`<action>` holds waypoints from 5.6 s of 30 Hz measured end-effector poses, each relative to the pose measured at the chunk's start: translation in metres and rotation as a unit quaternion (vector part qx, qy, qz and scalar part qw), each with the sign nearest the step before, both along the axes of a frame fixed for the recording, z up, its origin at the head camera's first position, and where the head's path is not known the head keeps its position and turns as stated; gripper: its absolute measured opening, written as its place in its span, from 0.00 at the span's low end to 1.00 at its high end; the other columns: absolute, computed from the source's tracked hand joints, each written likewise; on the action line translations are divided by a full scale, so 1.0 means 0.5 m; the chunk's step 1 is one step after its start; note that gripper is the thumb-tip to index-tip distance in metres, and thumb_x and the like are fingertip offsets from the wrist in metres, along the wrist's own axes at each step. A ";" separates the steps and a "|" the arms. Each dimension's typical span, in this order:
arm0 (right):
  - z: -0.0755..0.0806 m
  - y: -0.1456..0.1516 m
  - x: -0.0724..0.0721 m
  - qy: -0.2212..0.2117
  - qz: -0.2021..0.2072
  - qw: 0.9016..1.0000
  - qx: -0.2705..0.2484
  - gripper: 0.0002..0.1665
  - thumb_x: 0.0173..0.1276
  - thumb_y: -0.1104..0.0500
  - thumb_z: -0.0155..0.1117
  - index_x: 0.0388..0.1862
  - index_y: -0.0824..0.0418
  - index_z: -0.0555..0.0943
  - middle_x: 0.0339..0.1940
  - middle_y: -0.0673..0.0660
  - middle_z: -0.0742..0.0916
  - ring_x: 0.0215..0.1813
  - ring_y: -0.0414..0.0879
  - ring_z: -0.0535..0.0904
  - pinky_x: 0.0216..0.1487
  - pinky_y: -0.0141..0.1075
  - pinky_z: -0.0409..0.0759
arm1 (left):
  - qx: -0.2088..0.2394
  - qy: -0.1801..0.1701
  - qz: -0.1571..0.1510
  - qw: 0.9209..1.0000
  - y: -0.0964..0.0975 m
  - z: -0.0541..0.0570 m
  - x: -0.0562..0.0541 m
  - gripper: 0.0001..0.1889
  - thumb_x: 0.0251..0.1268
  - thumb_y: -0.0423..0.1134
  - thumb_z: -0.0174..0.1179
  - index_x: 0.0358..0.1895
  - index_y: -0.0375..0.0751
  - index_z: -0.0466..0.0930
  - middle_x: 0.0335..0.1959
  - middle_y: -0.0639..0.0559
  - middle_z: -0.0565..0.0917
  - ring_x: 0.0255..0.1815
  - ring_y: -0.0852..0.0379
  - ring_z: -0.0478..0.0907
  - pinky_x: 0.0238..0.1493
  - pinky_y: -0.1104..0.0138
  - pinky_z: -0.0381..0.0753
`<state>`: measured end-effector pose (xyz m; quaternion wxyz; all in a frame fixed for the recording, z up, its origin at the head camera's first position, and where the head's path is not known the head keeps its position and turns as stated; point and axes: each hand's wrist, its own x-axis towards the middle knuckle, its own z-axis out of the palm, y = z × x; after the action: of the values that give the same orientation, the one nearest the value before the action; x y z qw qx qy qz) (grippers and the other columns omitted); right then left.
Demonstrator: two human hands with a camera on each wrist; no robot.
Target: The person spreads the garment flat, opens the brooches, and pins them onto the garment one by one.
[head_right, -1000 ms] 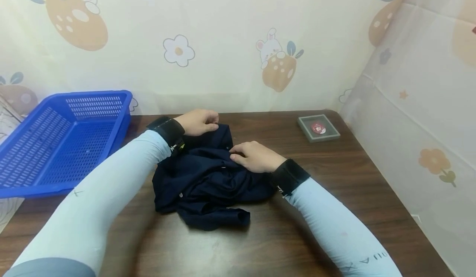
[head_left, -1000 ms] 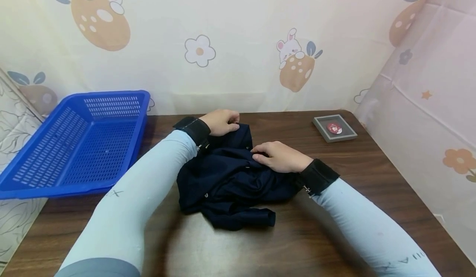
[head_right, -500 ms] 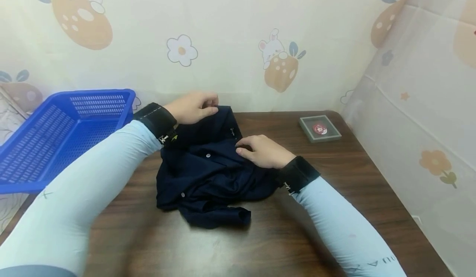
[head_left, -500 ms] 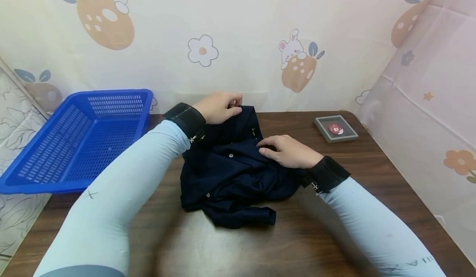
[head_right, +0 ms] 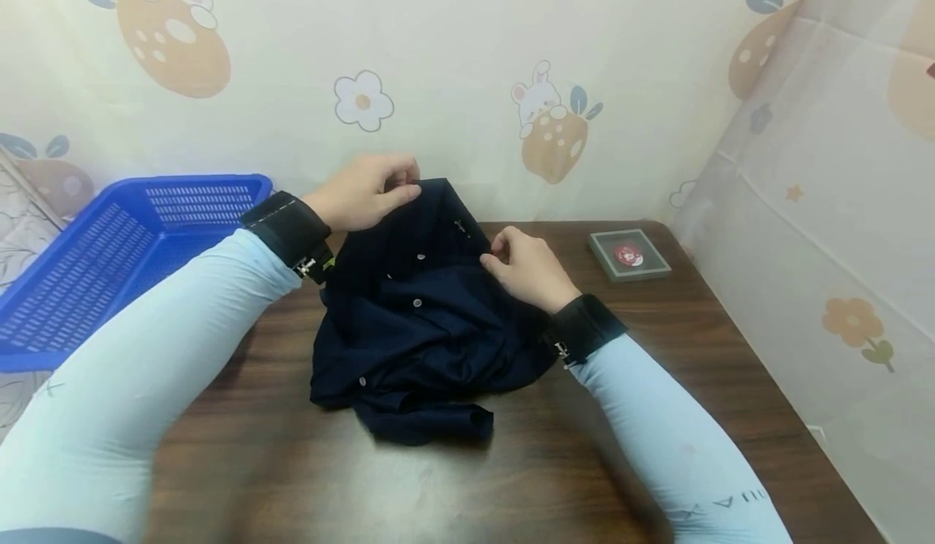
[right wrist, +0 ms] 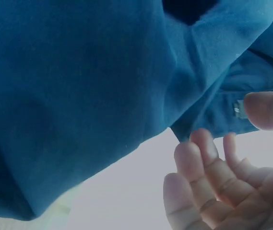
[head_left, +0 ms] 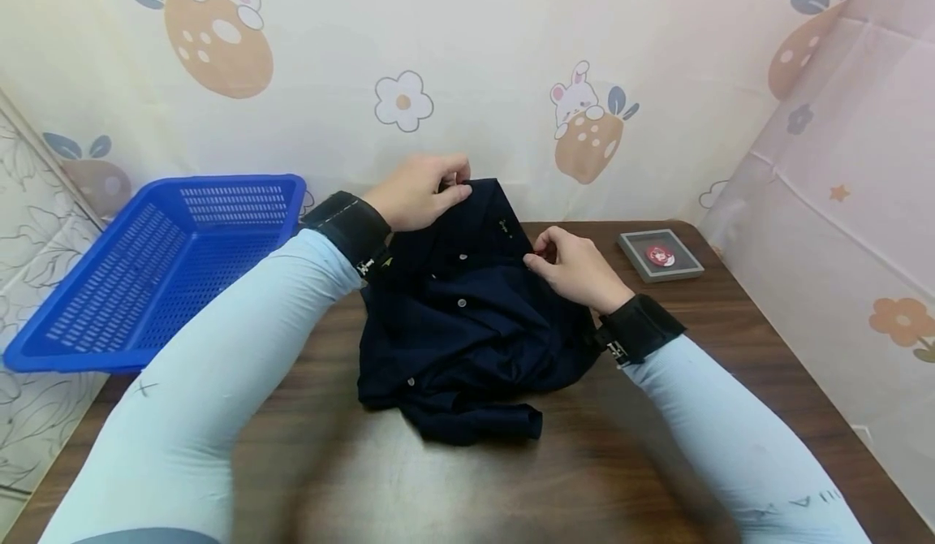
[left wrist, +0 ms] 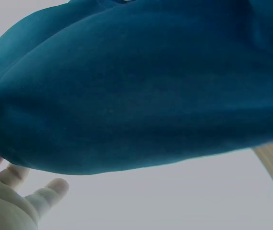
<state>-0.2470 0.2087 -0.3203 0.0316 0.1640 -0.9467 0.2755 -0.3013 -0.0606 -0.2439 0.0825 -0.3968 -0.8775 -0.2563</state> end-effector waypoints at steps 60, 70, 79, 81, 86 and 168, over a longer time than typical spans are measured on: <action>0.097 0.099 -0.037 -0.138 0.193 0.940 -0.245 0.05 0.71 0.64 0.59 0.37 0.67 0.78 0.35 0.56 0.82 0.38 0.48 0.76 0.38 0.35 0.77 | 0.024 -0.056 0.040 0.997 -0.160 0.039 0.045 0.12 0.71 0.45 0.55 0.47 0.41 0.77 0.41 0.44 0.84 0.41 0.50 0.77 0.43 0.56 0.73; 0.079 0.118 -0.022 -0.097 0.192 0.953 -0.212 0.03 0.67 0.65 0.63 0.37 0.65 0.79 0.29 0.54 0.81 0.31 0.48 0.76 0.32 0.34 0.75 | -0.082 -0.047 0.022 0.995 -0.176 -0.026 0.029 0.10 0.63 0.44 0.64 0.30 0.44 0.77 0.20 0.56 0.70 0.15 0.61 0.58 0.27 0.64 0.63; 0.069 0.142 -0.011 -0.102 0.168 0.965 -0.173 0.05 0.67 0.62 0.65 0.37 0.64 0.78 0.27 0.56 0.80 0.30 0.48 0.75 0.32 0.35 0.73 | -0.138 -0.042 -0.001 0.990 -0.182 -0.067 0.019 0.10 0.58 0.39 0.68 0.30 0.43 0.75 0.20 0.53 0.73 0.22 0.57 0.68 0.30 0.63 0.68; 0.063 0.148 -0.009 -0.099 0.160 0.970 -0.157 0.05 0.67 0.62 0.65 0.38 0.63 0.79 0.27 0.55 0.79 0.31 0.47 0.75 0.32 0.35 0.72 | -0.159 -0.044 0.008 0.986 -0.183 -0.077 0.017 0.07 0.56 0.38 0.69 0.32 0.43 0.79 0.24 0.52 0.78 0.26 0.55 0.73 0.35 0.61 0.73; 0.048 0.162 -0.007 -0.120 0.143 0.974 -0.127 0.08 0.66 0.59 0.66 0.40 0.62 0.79 0.28 0.56 0.80 0.31 0.48 0.75 0.33 0.35 0.72 | -0.196 -0.043 0.027 0.979 -0.185 -0.096 0.017 0.04 0.55 0.31 0.68 0.34 0.41 0.85 0.30 0.50 0.84 0.34 0.50 0.78 0.42 0.56 0.78; 0.302 0.227 0.059 0.139 0.030 0.985 -0.098 0.09 0.70 0.61 0.60 0.31 0.64 0.82 0.16 0.50 0.78 0.20 0.40 0.69 0.19 0.30 0.64 | 0.133 -0.164 0.049 0.976 -0.320 0.186 0.140 0.16 0.76 0.42 0.46 0.35 0.32 0.72 0.17 0.44 0.73 0.17 0.49 0.74 0.15 0.63 0.65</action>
<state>-0.2174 0.3224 -0.1692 0.1705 0.2248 -0.8961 0.3427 -0.2313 -0.2208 -0.1511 0.0025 -0.2912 -0.8555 -0.4282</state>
